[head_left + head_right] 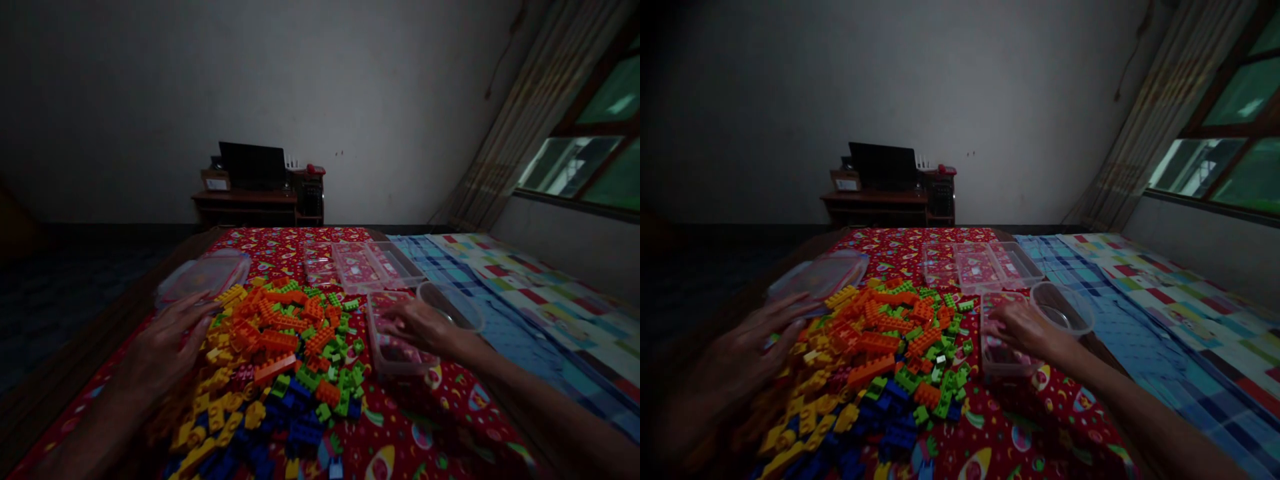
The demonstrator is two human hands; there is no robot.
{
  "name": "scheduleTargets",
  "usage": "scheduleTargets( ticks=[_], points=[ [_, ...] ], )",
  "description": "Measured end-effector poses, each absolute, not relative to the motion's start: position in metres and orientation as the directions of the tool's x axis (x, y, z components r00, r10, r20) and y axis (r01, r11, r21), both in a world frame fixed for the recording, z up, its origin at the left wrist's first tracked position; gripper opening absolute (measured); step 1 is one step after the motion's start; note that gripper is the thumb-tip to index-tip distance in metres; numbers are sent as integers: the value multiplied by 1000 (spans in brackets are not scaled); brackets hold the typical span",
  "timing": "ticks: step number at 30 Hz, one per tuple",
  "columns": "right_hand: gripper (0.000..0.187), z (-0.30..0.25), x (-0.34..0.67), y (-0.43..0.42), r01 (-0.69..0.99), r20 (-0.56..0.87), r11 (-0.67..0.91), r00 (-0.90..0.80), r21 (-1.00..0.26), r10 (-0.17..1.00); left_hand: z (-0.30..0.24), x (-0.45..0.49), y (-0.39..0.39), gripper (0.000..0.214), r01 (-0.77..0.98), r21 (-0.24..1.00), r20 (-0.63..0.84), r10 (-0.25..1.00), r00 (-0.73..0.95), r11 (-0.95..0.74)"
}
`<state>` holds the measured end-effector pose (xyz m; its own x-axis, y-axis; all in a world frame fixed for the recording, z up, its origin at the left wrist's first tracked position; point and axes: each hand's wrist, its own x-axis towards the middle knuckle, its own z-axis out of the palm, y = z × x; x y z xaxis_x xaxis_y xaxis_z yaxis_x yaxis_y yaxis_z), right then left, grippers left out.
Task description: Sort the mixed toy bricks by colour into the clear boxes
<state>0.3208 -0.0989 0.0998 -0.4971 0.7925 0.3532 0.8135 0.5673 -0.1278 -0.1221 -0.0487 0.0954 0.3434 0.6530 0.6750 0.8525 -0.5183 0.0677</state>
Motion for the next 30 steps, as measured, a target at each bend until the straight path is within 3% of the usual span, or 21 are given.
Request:
scheduleTargets(
  ticks=[4,12,20,25,30],
  points=[
    [31,57,330,-157,737,391,673,-602,-63,696,95,-115,-52,35,835,86,660,659,362,-544],
    [40,33,339,-142,863,210,501,-479,-65,852,84,-118,-49,30,810,91,663,642,385,-580],
    [45,37,346,-139,834,259,544,-508,-92,821,74,-122,-48,27,832,116,655,671,346,-543],
    [42,39,343,-132,815,315,571,-518,-102,796,68,-129,-43,35,816,123,636,676,373,-565],
    [29,67,361,-123,938,416,342,-286,-65,863,67,-133,-40,40,783,164,627,676,386,-600]
  ],
)
